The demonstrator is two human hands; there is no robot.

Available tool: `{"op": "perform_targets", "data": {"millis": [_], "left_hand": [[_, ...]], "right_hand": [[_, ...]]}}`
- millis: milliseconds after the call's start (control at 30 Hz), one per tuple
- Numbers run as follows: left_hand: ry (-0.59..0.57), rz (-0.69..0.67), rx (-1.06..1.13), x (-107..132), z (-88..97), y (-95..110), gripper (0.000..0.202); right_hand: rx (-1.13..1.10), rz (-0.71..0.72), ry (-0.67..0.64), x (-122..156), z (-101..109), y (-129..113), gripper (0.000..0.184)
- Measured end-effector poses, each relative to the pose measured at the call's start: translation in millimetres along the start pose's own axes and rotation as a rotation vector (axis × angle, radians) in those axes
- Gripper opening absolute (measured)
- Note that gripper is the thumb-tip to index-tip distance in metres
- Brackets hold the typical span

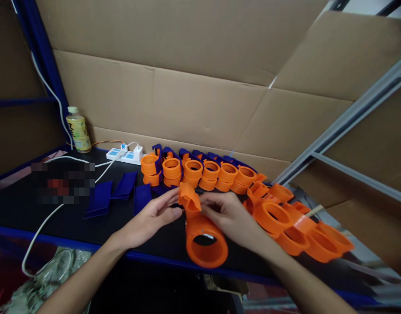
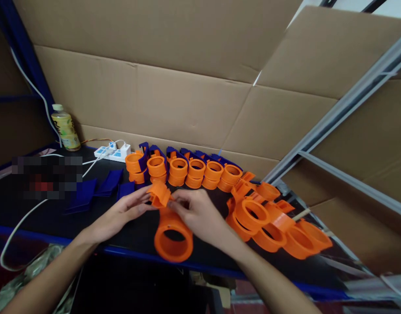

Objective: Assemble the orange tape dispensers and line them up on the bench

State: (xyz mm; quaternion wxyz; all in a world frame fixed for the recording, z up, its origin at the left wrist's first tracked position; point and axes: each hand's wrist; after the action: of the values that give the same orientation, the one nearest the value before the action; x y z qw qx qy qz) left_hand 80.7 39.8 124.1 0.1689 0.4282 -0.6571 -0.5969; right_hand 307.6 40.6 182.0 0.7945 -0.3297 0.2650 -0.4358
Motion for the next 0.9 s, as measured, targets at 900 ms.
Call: {"op": "perform_targets", "data": {"millis": [900], "left_hand": [[0.317,-0.213,0.213,-1.2,21.4,11.3,0.03]], "right_hand": [[0.937,0.003,-0.24,28.3,-38.2,44.7,0.034]]}}
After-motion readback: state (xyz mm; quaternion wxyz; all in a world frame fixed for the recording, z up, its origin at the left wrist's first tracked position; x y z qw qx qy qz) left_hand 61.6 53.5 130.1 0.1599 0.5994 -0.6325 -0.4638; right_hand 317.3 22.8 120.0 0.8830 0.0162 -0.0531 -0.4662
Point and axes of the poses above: each hand's wrist, its own x-axis away from the middle knuckle, its own z-axis out of the back of the hand, y = z × x, and after that the axes turned 6 degrees about -y, right-handed
